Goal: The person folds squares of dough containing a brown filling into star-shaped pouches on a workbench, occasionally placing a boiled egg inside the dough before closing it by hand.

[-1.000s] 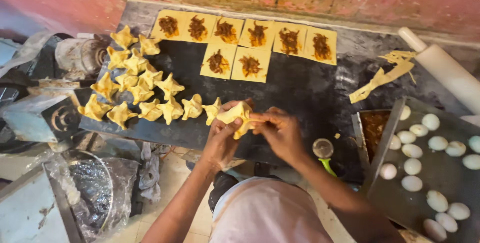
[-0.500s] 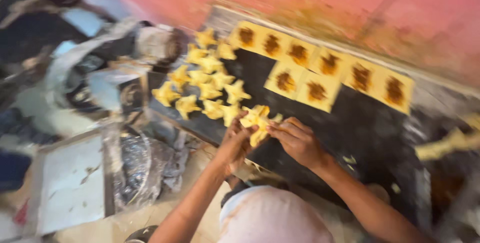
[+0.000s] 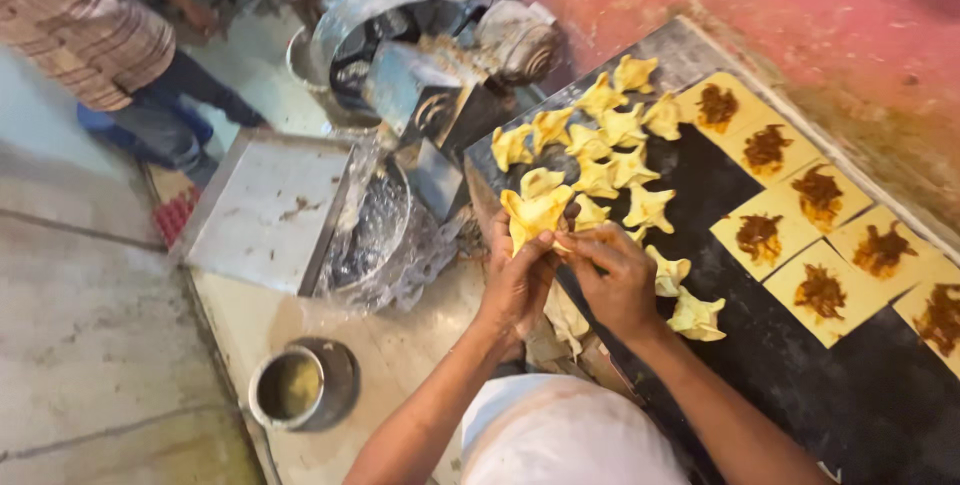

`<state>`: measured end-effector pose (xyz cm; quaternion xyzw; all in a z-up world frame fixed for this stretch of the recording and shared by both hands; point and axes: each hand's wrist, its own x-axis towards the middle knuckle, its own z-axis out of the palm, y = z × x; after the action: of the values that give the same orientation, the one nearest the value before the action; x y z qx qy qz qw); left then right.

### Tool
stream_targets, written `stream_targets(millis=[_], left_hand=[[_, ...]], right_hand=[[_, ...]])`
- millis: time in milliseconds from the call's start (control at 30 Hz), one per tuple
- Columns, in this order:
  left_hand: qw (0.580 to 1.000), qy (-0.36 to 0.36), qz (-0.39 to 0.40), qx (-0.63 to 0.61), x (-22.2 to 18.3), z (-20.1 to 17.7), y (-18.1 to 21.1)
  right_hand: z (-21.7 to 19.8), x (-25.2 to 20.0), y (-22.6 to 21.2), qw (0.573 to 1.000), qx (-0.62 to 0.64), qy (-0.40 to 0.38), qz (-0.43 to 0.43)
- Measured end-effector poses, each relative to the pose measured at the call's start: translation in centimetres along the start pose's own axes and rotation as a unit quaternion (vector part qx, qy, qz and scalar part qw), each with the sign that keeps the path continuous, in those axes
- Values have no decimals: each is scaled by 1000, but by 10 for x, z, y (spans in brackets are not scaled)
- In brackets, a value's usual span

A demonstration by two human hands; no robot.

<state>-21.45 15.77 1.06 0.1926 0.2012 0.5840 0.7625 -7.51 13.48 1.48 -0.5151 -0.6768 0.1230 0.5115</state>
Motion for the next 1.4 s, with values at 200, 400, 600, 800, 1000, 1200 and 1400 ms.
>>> stream_targets(millis=[200, 400, 600, 800, 1000, 1200, 1400], left_hand=[[998, 25, -18, 46, 3, -36, 33], [994, 109, -10, 16, 37, -65, 29], [992, 113, -42, 48, 55, -67, 7], [992, 55, -102, 57, 85, -52, -17], [976, -14, -155, 149, 103, -41, -42], [965, -27, -18, 260, 119, -66, -27], [953, 13, -65, 297, 113, -72, -20]], right_hand=[[14, 31, 13, 995, 13, -95, -26], [36, 29, 8, 996, 24, -86, -14], [57, 9, 29, 988, -130, -55, -57], [16, 10, 57, 990, 0, -38, 137], [10, -2, 93, 696, 541, 115, 458], [-8, 14, 217, 776, 347, 190, 491], [-21, 40, 311, 791, 54, 142, 593]])
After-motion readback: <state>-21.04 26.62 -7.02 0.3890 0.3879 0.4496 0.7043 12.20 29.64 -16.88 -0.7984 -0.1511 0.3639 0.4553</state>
